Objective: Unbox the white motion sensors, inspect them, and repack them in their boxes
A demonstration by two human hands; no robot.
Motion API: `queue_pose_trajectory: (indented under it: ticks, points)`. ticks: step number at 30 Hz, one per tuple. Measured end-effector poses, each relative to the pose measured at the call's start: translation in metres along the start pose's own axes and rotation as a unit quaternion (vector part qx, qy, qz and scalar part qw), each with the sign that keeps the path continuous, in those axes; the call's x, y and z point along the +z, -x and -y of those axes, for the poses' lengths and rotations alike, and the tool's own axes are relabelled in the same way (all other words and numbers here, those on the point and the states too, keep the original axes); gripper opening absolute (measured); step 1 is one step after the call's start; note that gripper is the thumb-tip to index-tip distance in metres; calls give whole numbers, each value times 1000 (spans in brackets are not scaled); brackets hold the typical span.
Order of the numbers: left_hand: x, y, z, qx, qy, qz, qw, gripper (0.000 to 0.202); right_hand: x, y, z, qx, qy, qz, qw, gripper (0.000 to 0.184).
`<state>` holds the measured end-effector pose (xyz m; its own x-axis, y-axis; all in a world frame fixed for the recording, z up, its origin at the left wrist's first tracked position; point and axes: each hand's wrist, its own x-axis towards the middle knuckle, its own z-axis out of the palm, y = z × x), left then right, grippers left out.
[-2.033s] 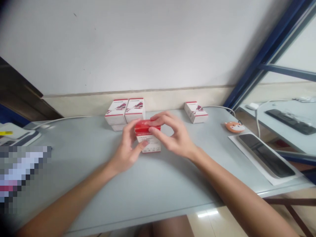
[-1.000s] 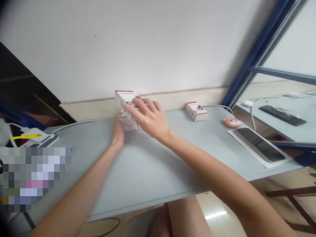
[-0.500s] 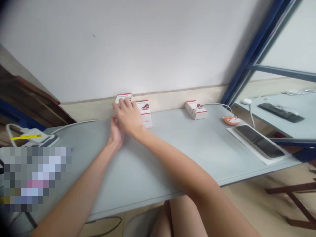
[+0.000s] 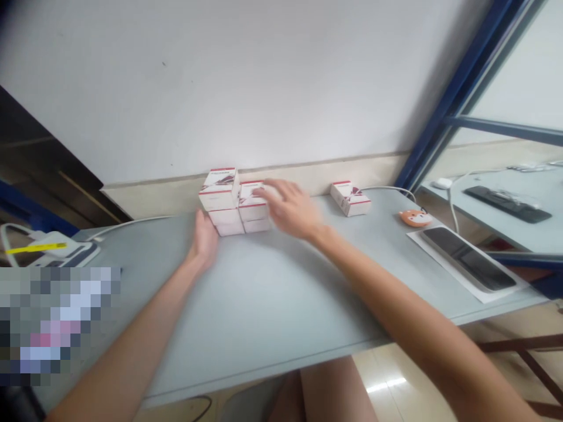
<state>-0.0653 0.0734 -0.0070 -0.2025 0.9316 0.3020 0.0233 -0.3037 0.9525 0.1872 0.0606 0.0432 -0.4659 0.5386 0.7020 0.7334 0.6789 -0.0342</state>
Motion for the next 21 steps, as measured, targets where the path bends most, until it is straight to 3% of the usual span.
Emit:
queue_pose_trajectory:
  ticks: [2, 4, 6, 8, 10, 12, 13, 15, 16, 18, 21]
  points:
    - [4, 2, 3, 14, -38, -87, 995, 55, -18, 31, -47, 94, 71, -10, 993, 44]
    - [8, 7, 3, 42, -58, -172, 983, 44, -33, 60, -89, 217, 138, -4, 966, 40]
    - [12, 14, -3, 94, -85, -243, 962, 39, -42, 84, -118, 346, 170, 36, 922, 55]
    - [19, 26, -15, 156, -106, -254, 949, 43, -46, 98, -133, 420, 158, 83, 890, 66]
    - [28, 42, -28, 215, -117, -209, 947, 42, -45, 101, -135, 434, 157, 106, 881, 69]
    - [40, 62, -38, 204, -102, -132, 965, 36, -44, 95, -129, 430, 148, 104, 885, 66]
    - [45, 72, -40, 176, -92, -69, 978, 27, -43, 91, -124, 439, 118, 95, 885, 64]
    - [55, 91, -41, 89, -100, 124, 983, 10, -42, 80, -112, 486, -6, 65, 871, 59]
    - [58, 99, -40, 47, -102, 193, 975, 13, -42, 75, -106, 508, -96, 48, 854, 58]
    - [62, 108, -36, -12, -106, 257, 961, 23, -42, 66, -89, 514, -289, 15, 807, 58]
    - [62, 107, -33, -79, -73, 265, 958, 51, -38, 57, -53, 443, -533, -2, 721, 56]
